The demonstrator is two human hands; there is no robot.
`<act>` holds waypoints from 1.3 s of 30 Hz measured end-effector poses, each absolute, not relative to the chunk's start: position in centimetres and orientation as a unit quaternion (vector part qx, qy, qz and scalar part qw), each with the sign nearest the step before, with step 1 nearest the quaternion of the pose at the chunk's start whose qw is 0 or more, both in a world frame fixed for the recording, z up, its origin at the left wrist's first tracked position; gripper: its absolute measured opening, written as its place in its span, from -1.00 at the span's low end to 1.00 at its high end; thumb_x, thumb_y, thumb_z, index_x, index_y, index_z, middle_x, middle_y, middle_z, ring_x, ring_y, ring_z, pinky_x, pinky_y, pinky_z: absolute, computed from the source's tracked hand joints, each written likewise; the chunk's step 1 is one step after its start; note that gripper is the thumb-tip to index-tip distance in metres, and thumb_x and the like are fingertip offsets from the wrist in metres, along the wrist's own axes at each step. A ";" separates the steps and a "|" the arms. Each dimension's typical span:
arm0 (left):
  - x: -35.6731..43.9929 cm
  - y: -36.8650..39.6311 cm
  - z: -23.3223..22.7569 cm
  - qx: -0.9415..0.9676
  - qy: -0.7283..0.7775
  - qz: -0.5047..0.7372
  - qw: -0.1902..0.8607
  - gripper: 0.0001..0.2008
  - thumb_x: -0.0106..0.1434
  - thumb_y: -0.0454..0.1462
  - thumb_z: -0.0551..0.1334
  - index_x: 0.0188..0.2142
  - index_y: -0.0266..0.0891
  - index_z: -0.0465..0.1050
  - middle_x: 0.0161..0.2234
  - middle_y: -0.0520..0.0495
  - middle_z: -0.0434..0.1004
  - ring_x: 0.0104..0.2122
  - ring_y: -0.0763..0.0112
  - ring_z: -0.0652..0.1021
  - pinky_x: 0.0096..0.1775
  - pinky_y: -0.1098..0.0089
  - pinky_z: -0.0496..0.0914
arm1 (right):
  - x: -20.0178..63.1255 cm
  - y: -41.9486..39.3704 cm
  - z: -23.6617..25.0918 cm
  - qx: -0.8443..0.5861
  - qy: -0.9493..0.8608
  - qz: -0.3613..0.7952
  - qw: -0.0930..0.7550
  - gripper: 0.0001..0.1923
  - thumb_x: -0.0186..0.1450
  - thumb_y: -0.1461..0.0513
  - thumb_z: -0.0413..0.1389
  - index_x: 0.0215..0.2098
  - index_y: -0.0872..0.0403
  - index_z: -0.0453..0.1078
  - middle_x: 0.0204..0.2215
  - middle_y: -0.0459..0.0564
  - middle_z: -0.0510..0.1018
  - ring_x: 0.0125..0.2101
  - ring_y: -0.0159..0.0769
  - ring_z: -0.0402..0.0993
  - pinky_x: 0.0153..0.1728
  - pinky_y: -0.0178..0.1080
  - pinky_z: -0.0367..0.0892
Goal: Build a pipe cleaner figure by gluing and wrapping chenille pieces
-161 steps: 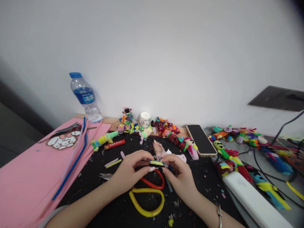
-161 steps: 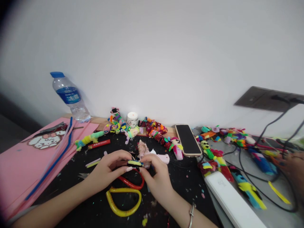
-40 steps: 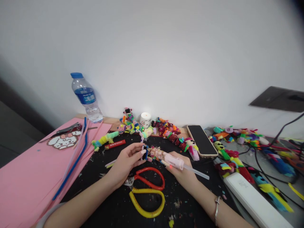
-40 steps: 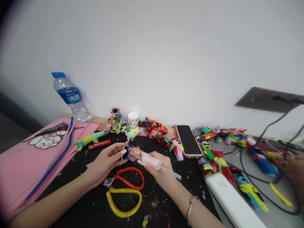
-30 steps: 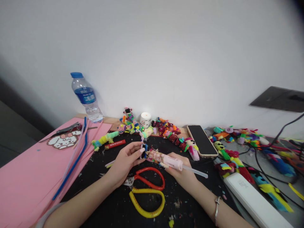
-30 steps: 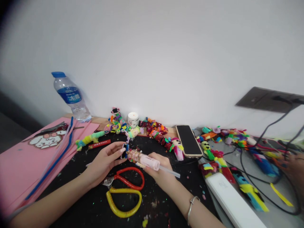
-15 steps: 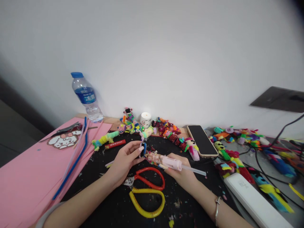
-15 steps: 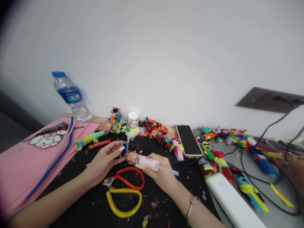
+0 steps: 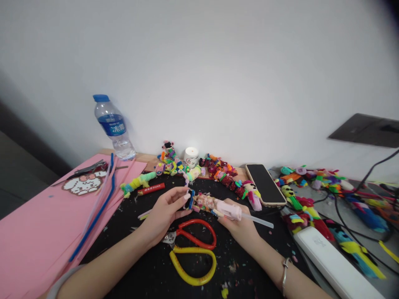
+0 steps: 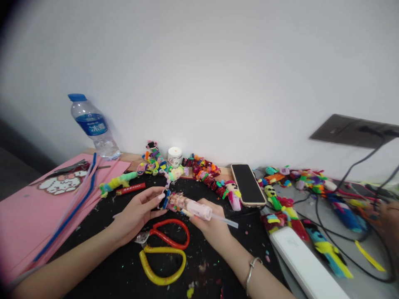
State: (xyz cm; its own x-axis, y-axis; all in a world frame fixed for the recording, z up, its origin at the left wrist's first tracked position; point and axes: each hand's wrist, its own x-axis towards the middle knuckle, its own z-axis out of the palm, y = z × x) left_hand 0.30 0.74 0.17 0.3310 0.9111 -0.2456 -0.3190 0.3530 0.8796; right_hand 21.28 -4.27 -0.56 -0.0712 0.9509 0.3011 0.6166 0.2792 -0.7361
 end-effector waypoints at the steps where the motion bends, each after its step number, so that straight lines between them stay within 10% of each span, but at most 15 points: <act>1: 0.3 0.7 0.2 0.379 0.391 0.421 0.725 -0.76 0.05 -0.24 0.34 -0.24 -0.16 0.48 -0.21 -0.03 0.41 -0.23 0.37 0.47 -0.23 0.34 0.48 | 21.3 -4.3 -0.6 -0.560 -0.699 0.214 0.390 -0.84 0.11 0.31 0.09 -0.57 0.05 0.18 -0.64 -0.19 0.32 -0.61 -0.44 0.21 -0.58 -0.38 0.11; 13: 0.2 0.9 0.5 0.377 0.405 0.457 0.696 -0.70 0.02 -0.21 0.36 -0.23 -0.21 0.47 -0.29 -0.02 0.44 -0.32 0.41 0.50 -0.31 0.39 0.47 | 21.5 -4.2 -0.8 -0.602 -0.669 0.184 0.395 -0.97 0.19 0.27 0.06 -0.38 0.06 0.33 -0.49 -0.10 0.47 -0.50 -0.34 0.37 -0.47 -0.34 0.24; 26: 0.1 1.3 0.6 0.406 0.444 0.510 0.614 -0.66 0.03 -0.17 0.34 -0.19 -0.20 0.43 -0.22 -0.03 0.47 -0.19 0.35 0.45 -0.28 0.47 0.36 | 21.7 -3.8 -0.8 -0.672 -0.705 -0.020 0.225 -0.58 0.05 0.32 0.05 -0.08 0.10 0.30 -0.18 0.08 0.46 -0.15 -0.03 0.26 -0.17 -0.05 0.10; 39: 0.3 0.5 0.5 0.409 0.342 0.376 0.757 -0.74 0.09 -0.25 0.32 -0.23 -0.23 0.35 -0.39 0.05 0.46 -0.40 0.50 0.50 -0.33 0.46 0.43 | 21.0 -4.7 0.5 -0.522 -0.785 0.049 0.330 -0.47 0.13 0.26 0.10 0.07 0.07 0.14 0.03 0.12 0.24 0.06 -0.04 0.10 0.07 0.02 0.05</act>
State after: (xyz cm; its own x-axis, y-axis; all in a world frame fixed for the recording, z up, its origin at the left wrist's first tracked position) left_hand 0.34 0.52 0.54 0.4819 0.8505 -0.2108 -0.2901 0.3819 0.8775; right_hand 21.05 -4.73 0.52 -0.2384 0.8514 0.4672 0.7875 0.4510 -0.4201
